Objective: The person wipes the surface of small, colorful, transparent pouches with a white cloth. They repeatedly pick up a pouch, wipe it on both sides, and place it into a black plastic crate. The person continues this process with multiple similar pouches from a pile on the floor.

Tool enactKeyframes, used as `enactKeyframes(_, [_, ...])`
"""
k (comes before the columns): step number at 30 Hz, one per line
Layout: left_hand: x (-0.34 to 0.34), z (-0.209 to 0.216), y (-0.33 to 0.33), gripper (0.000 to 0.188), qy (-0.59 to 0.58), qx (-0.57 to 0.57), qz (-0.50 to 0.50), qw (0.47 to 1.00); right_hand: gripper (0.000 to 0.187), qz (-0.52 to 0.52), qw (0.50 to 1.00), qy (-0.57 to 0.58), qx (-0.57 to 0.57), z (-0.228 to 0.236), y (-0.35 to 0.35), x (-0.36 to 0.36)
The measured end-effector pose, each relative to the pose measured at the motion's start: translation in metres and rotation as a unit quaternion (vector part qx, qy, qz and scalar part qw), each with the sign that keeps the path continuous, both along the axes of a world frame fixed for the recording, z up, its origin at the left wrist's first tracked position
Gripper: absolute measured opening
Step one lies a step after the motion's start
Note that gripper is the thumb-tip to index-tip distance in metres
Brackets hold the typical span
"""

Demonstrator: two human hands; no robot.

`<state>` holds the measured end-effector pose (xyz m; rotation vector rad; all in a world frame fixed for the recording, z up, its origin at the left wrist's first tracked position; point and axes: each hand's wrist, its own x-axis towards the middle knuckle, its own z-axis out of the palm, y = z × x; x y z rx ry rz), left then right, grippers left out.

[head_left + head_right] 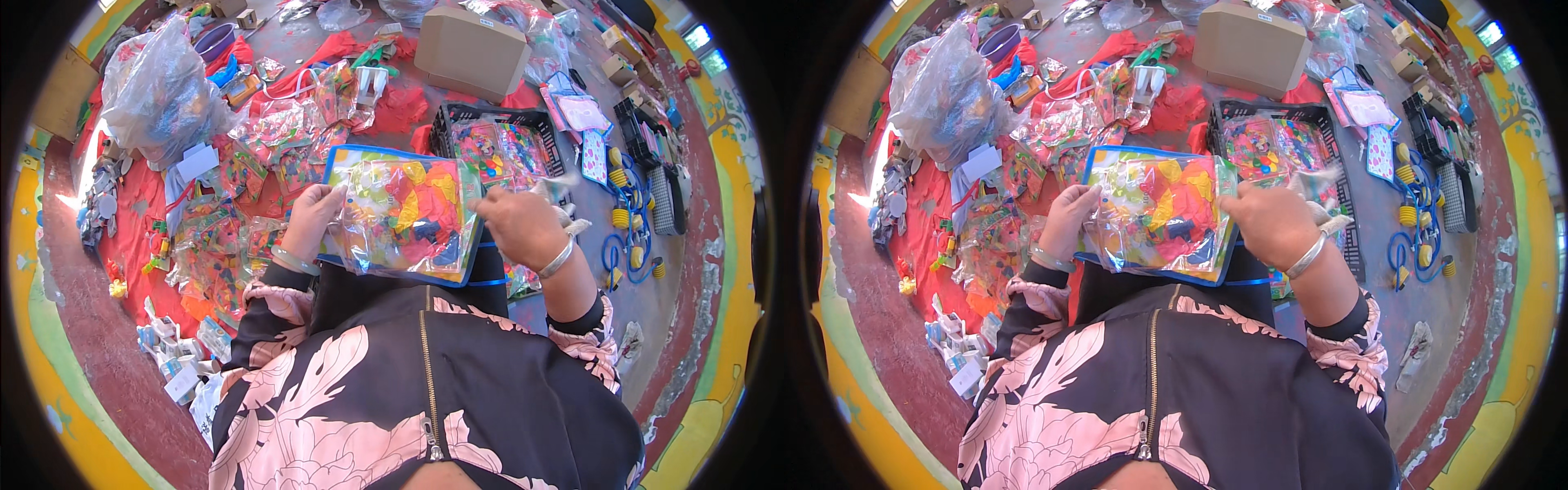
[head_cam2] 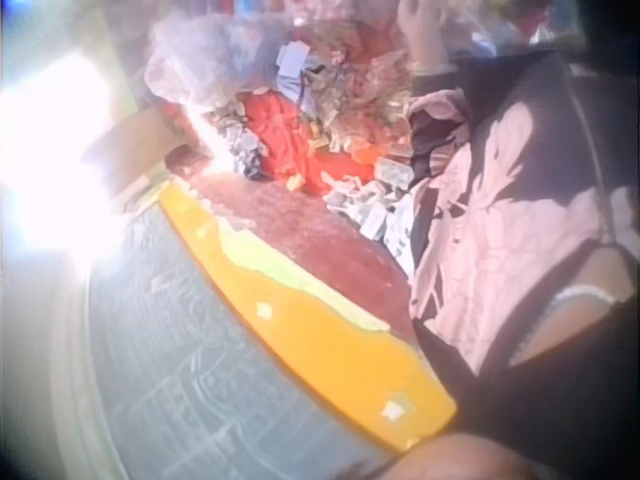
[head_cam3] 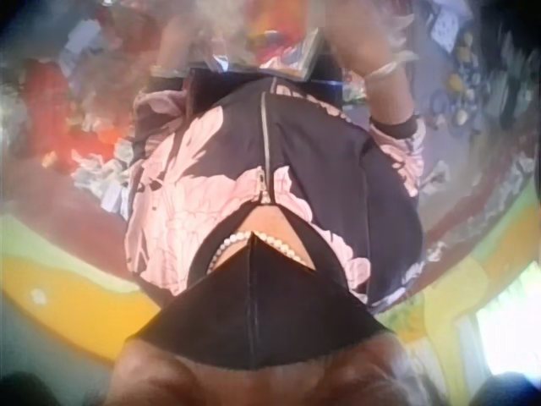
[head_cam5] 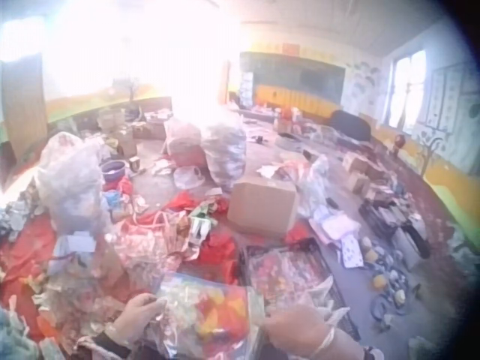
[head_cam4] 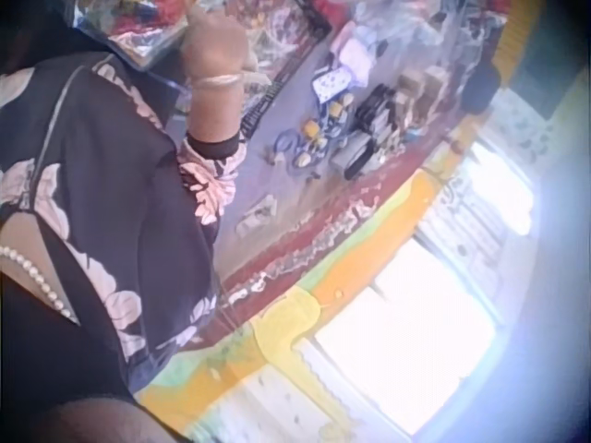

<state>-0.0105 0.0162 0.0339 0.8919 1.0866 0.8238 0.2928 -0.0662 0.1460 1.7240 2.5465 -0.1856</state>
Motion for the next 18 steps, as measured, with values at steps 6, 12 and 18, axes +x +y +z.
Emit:
enactKeyframes(6, [0.012,-0.005,0.012,0.013,0.012,0.038,0.009,0.999,0.012,0.114,0.993,0.012,0.023,-0.035,-0.004,-0.001])
enactKeyframes(12, [0.014,-0.040,0.017,0.008,0.049,0.174,0.077,0.980,0.008,0.139,0.990,0.008,0.029,-0.044,0.002,0.005])
enactKeyframes(18, [0.027,-0.035,0.012,0.008,0.240,0.279,0.099,0.925,0.010,-0.011,0.999,-0.047,-0.005,-0.010,0.006,0.002])
